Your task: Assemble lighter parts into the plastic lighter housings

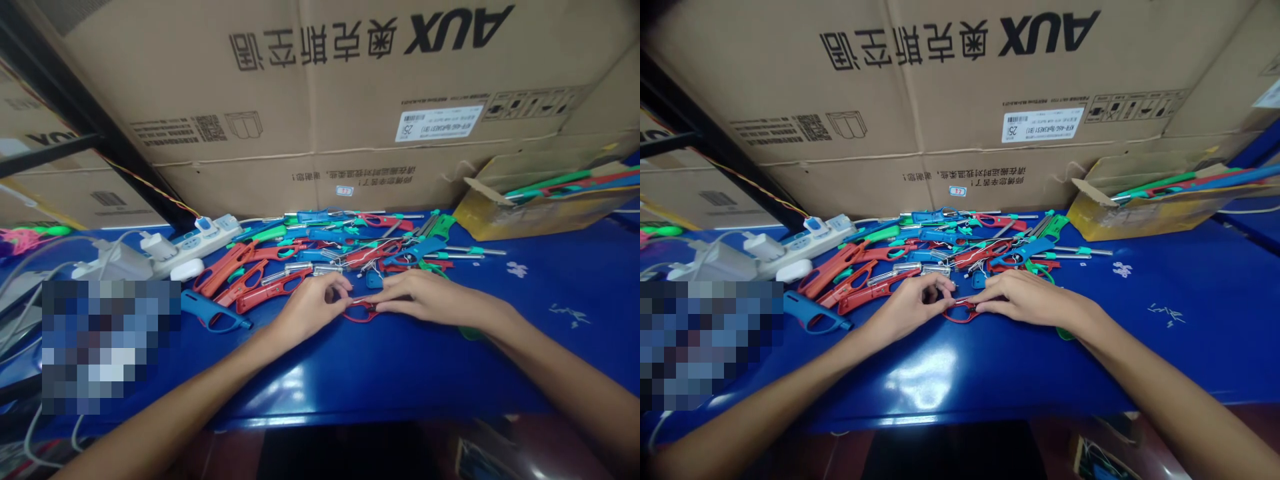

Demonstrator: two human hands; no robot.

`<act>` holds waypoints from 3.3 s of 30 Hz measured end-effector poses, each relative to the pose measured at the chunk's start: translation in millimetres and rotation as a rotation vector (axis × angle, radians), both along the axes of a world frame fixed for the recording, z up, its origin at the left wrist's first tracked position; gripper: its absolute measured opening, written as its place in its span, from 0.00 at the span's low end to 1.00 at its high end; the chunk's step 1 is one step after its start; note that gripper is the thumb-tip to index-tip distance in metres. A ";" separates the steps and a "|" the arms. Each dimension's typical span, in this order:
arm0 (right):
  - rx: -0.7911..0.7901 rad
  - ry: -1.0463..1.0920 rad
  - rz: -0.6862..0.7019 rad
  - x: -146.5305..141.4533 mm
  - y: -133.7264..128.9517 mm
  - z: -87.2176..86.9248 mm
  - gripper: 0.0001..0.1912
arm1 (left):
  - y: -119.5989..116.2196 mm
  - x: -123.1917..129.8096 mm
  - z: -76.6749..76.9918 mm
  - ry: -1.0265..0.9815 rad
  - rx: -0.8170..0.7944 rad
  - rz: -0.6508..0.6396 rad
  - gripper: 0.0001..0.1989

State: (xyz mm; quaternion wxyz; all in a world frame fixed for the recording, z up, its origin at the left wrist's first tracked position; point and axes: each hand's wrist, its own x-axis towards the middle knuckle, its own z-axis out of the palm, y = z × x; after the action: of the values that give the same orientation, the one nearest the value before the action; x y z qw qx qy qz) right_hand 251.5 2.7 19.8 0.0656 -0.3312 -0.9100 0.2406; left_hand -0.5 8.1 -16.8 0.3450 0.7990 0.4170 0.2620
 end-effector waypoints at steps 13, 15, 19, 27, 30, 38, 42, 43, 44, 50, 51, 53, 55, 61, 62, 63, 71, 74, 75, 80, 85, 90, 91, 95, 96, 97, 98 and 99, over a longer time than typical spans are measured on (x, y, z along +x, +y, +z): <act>-0.061 0.024 -0.044 -0.9 -0.6 0.0 0.17 | -1.2 -9.8 14.5 0.010 0.085 -0.062 0.09; -0.072 0.030 -0.040 -0.1 -0.4 1.2 0.17 | 1.8 -17.6 21.4 0.030 0.168 -0.070 0.09; -0.072 0.023 -0.040 0.8 -0.8 2.6 0.16 | 8.9 -33.8 31.4 0.161 0.214 -0.190 0.11; -0.029 -0.008 -0.051 0.7 -2.5 2.4 0.16 | 8.7 -36.7 26.9 0.256 0.220 -0.296 0.10; -0.034 -0.002 -0.048 0.7 -2.7 3.1 0.16 | 5.5 -34.0 27.9 0.257 0.228 -0.275 0.09; -0.021 0.008 -0.052 0.4 -4.2 3.1 0.16 | 1.0 -29.8 28.8 0.320 0.308 -0.245 0.09; -0.012 0.015 -0.044 0.0 -4.3 2.1 0.16 | 0.3 -30.7 31.6 0.377 0.324 -0.244 0.08; -0.010 0.017 -0.045 -0.2 -4.3 2.0 0.16 | 0.3 -31.2 32.3 0.382 0.324 -0.245 0.07; -0.008 0.020 -0.045 -0.4 -4.5 2.0 0.16 | 0.4 -31.7 32.6 0.379 0.324 -0.248 0.07; 0.012 -0.008 -0.043 -2.6 -6.3 2.5 0.16 | -0.2 -33.1 28.4 0.320 0.278 -0.264 0.07; 0.015 -0.008 -0.044 -2.9 -6.5 2.4 0.16 | -0.7 -33.0 27.8 0.319 0.272 -0.259 0.07; 0.015 0.000 -0.044 -3.0 -6.5 2.1 0.16 | -1.8 -32.9 27.6 0.326 0.266 -0.254 0.06; 0.013 0.015 -0.042 -3.0 -6.4 1.9 0.16 | -2.7 -32.7 28.8 0.339 0.270 -0.258 0.05; 0.009 0.016 -0.037 -3.7 -7.7 3.9 0.16 | -3.4 -32.4 31.5 0.387 0.330 -0.267 0.05; 0.008 0.011 -0.038 -4.0 -8.1 4.3 0.16 | -3.3 -32.3 31.1 0.379 0.327 -0.263 0.05; 0.008 0.005 -0.039 -4.3 -8.4 4.6 0.16 | -3.1 -32.3 30.6 0.367 0.319 -0.259 0.05; 0.007 -0.009 -0.040 -5.7 -7.8 3.6 0.16 | -3.9 -31.3 26.3 0.302 0.289 -0.268 0.08; -0.010 -0.004 -0.047 -5.4 -7.7 4.0 0.16 | -4.0 -31.8 25.9 0.287 0.270 -0.255 0.08; -0.013 -0.001 -0.047 -5.4 -7.8 4.3 0.16 | -3.6 -32.2 26.2 0.283 0.259 -0.255 0.07; -0.002 -0.009 -0.043 -6.0 -8.1 5.5 0.15 | 0.2 -34.1 28.1 0.228 0.138 -0.248 0.06; 0.026 -0.001 -0.028 -5.7 -8.4 5.2 0.16 | 2.7 -32.9 20.8 0.154 0.017 -0.163 0.08; 0.009 -0.004 -0.039 -5.8 -8.9 4.9 0.15 | 1.8 -31.2 14.0 0.128 -0.005 -0.110 0.09; 0.006 0.003 -0.039 -5.8 -9.1 4.7 0.15 | 1.4 -30.7 13.5 0.127 -0.008 -0.109 0.08; 0.008 0.008 -0.035 -5.5 -9.5 4.3 0.15 | -0.8 -28.6 12.4 0.124 -0.042 -0.096 0.07; 0.007 0.003 -0.035 -5.5 -9.5 4.5 0.15 | -1.5 -27.9 12.4 0.130 -0.045 -0.085 0.07; 0.005 -0.003 -0.034 -5.6 -9.4 4.8 0.15 | -2.4 -27.3 12.7 0.142 -0.042 -0.072 0.07; 0.003 -0.006 -0.035 -5.8 -9.3 5.1 0.15 | -3.3 -26.5 13.3 0.154 -0.036 -0.058 0.07; 0.001 -0.008 -0.033 -6.1 -9.1 5.5 0.15 | -4.3 -25.7 14.2 0.166 -0.027 -0.047 0.07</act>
State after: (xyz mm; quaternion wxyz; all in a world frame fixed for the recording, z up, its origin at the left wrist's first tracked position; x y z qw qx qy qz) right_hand 245.4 -6.4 25.3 0.0659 -0.3472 -0.9048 0.2375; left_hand -26.2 3.8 -2.6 0.3262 0.8227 0.4289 0.1811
